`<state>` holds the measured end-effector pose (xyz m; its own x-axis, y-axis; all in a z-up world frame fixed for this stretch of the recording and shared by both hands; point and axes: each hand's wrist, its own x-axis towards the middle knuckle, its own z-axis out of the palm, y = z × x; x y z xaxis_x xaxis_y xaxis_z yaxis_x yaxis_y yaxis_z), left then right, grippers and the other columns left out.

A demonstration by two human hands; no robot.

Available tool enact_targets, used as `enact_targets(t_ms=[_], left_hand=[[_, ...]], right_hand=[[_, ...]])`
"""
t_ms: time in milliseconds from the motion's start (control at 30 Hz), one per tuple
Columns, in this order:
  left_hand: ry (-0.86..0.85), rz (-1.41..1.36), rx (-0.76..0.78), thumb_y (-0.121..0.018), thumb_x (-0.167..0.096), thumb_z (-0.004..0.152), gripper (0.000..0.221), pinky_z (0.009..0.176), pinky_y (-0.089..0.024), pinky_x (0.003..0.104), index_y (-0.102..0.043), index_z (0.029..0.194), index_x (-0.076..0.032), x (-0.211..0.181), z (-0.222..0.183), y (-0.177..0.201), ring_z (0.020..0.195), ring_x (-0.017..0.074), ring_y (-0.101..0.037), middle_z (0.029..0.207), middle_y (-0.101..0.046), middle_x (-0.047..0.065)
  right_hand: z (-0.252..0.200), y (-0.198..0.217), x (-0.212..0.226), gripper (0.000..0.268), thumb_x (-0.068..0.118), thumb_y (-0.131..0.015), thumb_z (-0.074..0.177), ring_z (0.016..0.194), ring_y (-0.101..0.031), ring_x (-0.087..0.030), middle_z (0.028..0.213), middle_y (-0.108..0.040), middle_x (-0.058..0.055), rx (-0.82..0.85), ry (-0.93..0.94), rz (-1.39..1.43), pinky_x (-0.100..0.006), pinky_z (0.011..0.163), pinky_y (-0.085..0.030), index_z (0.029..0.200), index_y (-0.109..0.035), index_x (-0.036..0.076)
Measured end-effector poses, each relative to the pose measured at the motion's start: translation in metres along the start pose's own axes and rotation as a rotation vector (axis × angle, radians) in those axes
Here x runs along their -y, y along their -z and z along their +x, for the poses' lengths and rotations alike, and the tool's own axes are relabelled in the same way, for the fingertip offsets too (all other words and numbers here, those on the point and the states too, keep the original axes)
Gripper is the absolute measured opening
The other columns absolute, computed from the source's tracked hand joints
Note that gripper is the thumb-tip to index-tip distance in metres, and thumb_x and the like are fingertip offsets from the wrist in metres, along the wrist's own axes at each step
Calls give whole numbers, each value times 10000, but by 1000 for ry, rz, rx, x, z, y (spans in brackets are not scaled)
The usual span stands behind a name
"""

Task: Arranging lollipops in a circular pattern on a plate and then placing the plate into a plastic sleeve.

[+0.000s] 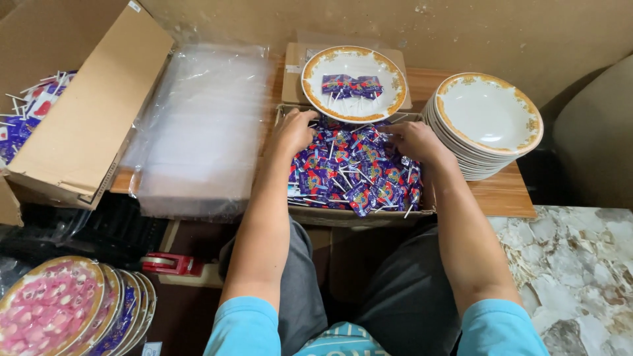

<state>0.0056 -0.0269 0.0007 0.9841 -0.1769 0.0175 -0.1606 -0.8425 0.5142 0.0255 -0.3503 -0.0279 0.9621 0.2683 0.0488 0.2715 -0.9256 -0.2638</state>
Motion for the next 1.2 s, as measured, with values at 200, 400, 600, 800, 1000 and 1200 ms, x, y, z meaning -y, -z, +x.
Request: enact_targets(t_ms=[200,400,600,800,1000,1200], left_hand=[[-124,51,-226,-709,-119,898,59,949,-551,497,-757,891,-153,27,31,-27,1021,384,-702,929,-671,120],[-37,-188,-326,-725,-175,924,68,929,-543,456,-750,924,-238,13,-2,23,972,306,-721,851,-726,27],[91,-136,-272,-751,-155,855,57,902,-555,468,-749,875,-208,31,-5,32,945,321,-738,814,-745,40],[268,15,-278,-670,-100,862,160,840,-598,475,-779,789,-191,67,15,6,880,399,-747,819,-744,143],[328,38,-311,-698,-143,864,167,874,-587,544,-781,746,-227,78,10,25,992,422,-707,949,-698,115],[-32,-174,-651,-749,-113,928,47,967,-512,518,-786,955,-105,61,-31,66,1033,446,-624,1009,-567,169]], right_hand=[[-1,0,12,196,419,-673,912,1030,-722,-313,1024,-771,-3,-55,8,-106,-493,928,-590,1074,-782,399],[-1,0,18,216,329,-638,951,1042,-717,-365,1062,-755,-38,-21,25,-122,-520,932,-580,1097,-786,387],[9,-8,8,177,380,-703,872,1028,-731,-314,996,-772,12,24,32,-149,-496,916,-586,1023,-792,355],[-6,7,19,138,389,-714,880,985,-732,-330,968,-771,-14,-49,84,-157,-503,868,-587,967,-804,330],[-19,27,3,186,410,-774,831,948,-719,-350,987,-731,-32,-149,179,-118,-494,858,-578,958,-807,278],[-50,68,17,237,376,-807,859,892,-701,-353,926,-694,-100,-275,189,124,-535,822,-546,1019,-803,201]])
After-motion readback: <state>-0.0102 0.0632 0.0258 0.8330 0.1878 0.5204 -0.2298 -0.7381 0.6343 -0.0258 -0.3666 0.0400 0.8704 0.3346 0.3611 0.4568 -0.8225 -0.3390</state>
